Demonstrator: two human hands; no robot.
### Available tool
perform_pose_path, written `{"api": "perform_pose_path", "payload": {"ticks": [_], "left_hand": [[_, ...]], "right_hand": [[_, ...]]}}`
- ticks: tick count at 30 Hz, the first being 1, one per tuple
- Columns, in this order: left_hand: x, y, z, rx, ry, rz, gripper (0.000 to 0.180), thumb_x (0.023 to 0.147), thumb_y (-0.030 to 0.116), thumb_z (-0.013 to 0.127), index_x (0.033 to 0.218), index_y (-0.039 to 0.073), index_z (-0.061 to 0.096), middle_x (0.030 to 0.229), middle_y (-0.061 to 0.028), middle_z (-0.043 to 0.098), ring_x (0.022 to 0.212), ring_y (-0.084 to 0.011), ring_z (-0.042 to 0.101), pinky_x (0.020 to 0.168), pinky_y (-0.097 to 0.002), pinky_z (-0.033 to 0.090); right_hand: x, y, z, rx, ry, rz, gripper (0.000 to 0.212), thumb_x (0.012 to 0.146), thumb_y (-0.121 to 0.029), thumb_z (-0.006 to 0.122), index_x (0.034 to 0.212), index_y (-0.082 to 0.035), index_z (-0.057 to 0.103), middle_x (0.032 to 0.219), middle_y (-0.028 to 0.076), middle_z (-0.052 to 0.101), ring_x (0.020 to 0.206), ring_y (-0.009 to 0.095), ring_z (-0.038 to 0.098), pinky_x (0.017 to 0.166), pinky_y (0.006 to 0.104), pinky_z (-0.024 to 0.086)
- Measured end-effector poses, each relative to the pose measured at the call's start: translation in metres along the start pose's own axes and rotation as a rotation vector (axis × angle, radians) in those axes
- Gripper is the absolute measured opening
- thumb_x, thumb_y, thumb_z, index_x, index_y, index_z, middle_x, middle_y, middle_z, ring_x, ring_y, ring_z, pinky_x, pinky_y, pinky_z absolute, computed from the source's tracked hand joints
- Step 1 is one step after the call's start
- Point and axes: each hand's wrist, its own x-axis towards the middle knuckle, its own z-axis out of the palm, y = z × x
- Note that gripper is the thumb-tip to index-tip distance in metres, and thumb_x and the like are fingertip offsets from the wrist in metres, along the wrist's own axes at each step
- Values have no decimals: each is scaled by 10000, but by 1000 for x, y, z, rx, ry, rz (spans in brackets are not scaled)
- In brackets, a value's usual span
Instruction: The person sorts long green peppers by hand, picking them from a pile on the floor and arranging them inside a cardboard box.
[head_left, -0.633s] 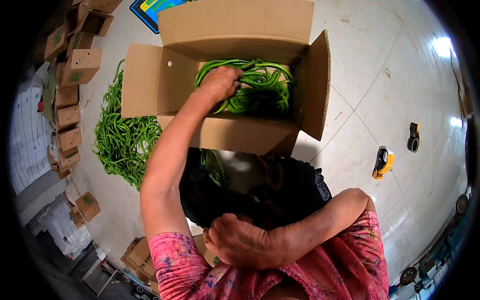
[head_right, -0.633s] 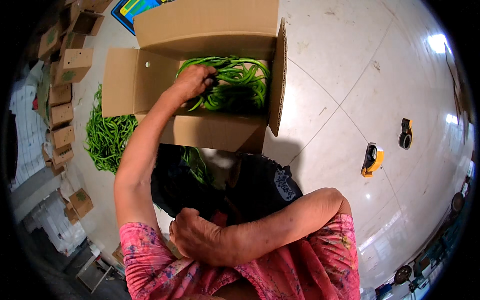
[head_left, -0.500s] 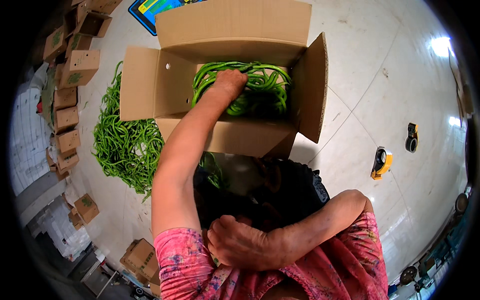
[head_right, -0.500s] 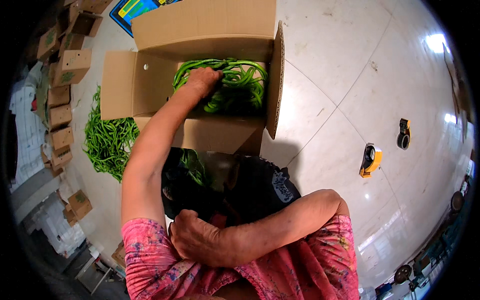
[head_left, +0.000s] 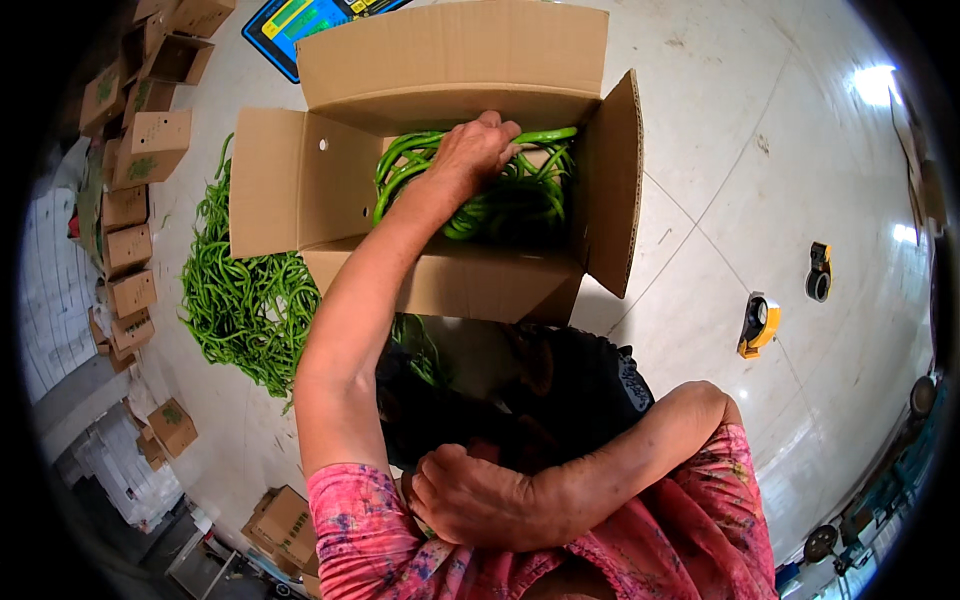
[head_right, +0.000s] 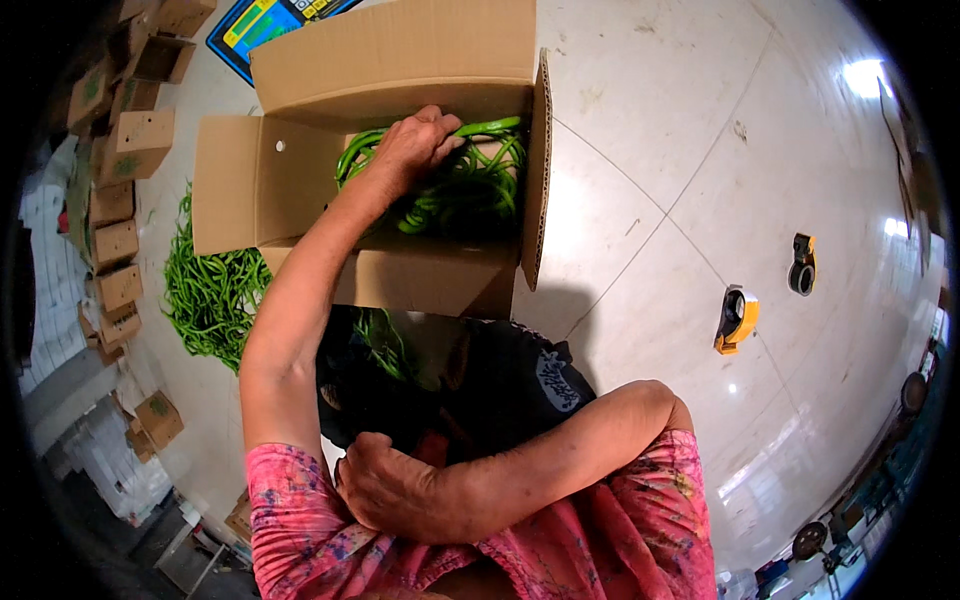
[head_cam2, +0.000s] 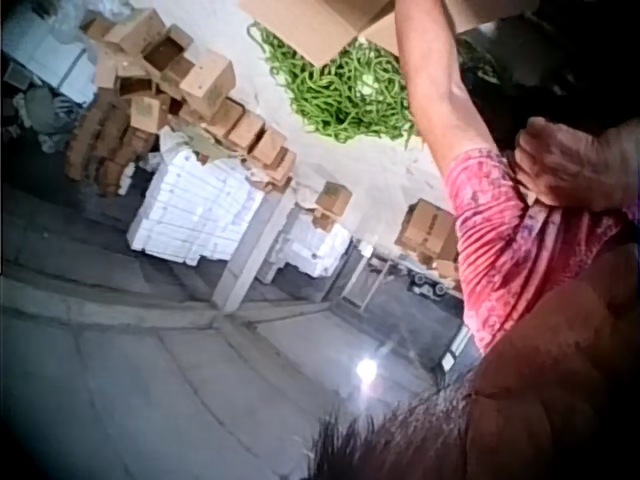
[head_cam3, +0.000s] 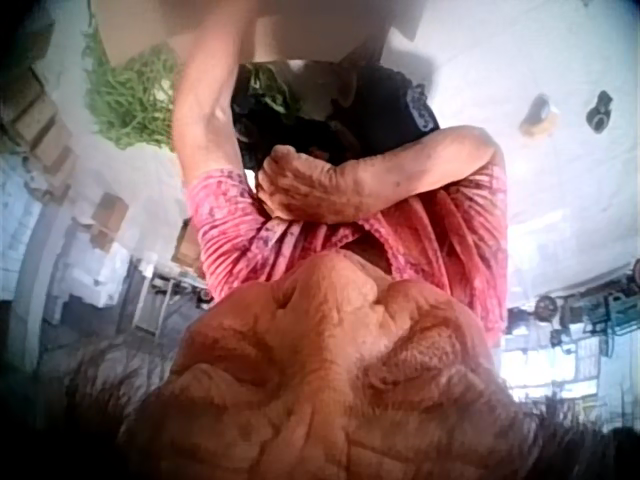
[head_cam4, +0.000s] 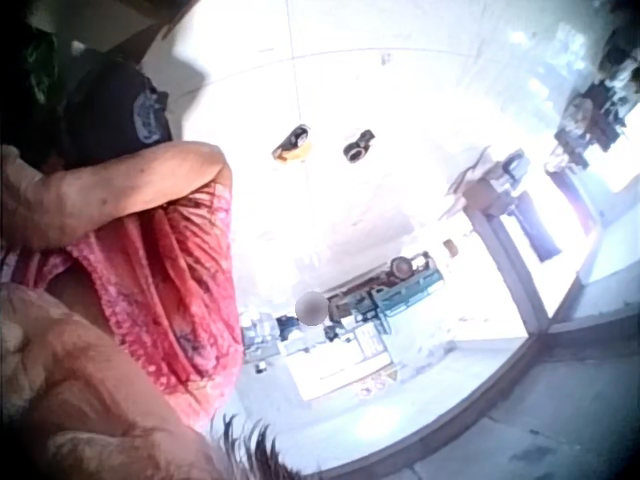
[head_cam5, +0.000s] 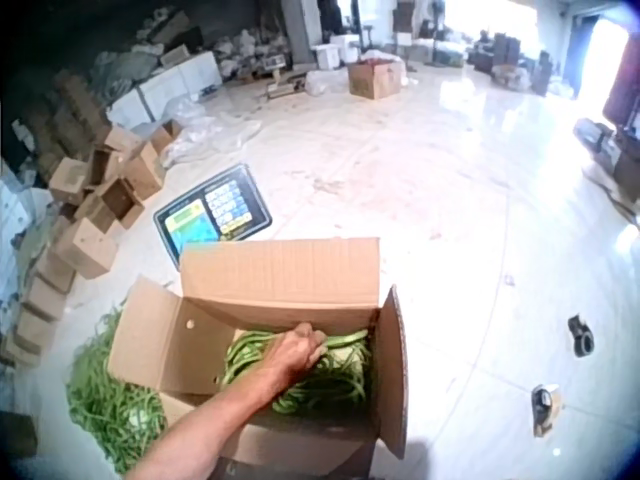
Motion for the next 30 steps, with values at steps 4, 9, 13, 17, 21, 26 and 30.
{"api": "perform_pose_path", "payload": {"ticks": [4,9,13,17,21,26,30], "left_hand": [[11,-1,17,58,-2,-15,167,909,194,580,1018,69,599,926,-226,587,848,-446,607,745,-535,494],[7,-12,30,61,123,-64,219,889,151,586,1088,76,639,1000,-212,646,884,-432,631,764,-508,518],[-8,-25,-22,-252,145,-179,226,886,180,617,1067,62,684,965,-167,702,907,-317,688,818,-398,530],[-37,-59,-50,-174,-60,-344,217,869,189,652,1023,39,686,909,-160,707,844,-258,693,789,-351,525],[-61,-67,-14,8,-281,-374,257,774,220,734,1006,112,708,979,-170,692,950,-354,658,832,-438,528],[-49,-61,0,181,-475,-359,251,771,150,697,1019,116,677,1020,-174,682,992,-356,643,856,-449,517],[-64,-70,-9,-117,-308,-216,155,779,70,641,922,41,590,805,-189,615,799,-366,595,726,-406,490]], "right_hand": [[-2,4,-7,-11,-38,-28,211,752,-182,582,865,-27,671,733,67,578,701,203,534,586,360,338],[-1,1,0,-60,-56,-49,234,755,-194,578,885,-17,661,730,70,566,696,205,522,602,358,348],[-4,2,4,-88,35,30,253,809,-248,534,908,-42,640,734,51,547,706,197,514,635,329,382],[-4,0,1,-53,29,-9,259,822,-242,541,926,-24,633,753,47,566,707,188,531,610,320,373],[-3,2,-4,-10,-11,-26,265,824,-239,547,937,-15,634,770,42,580,717,187,543,602,316,369],[-3,4,-1,-6,2,16,290,838,-251,544,960,-4,636,757,41,581,712,181,541,602,313,368],[-3,4,0,-1,24,16,327,842,-261,542,993,13,637,744,45,584,710,176,542,599,305,369]]}}
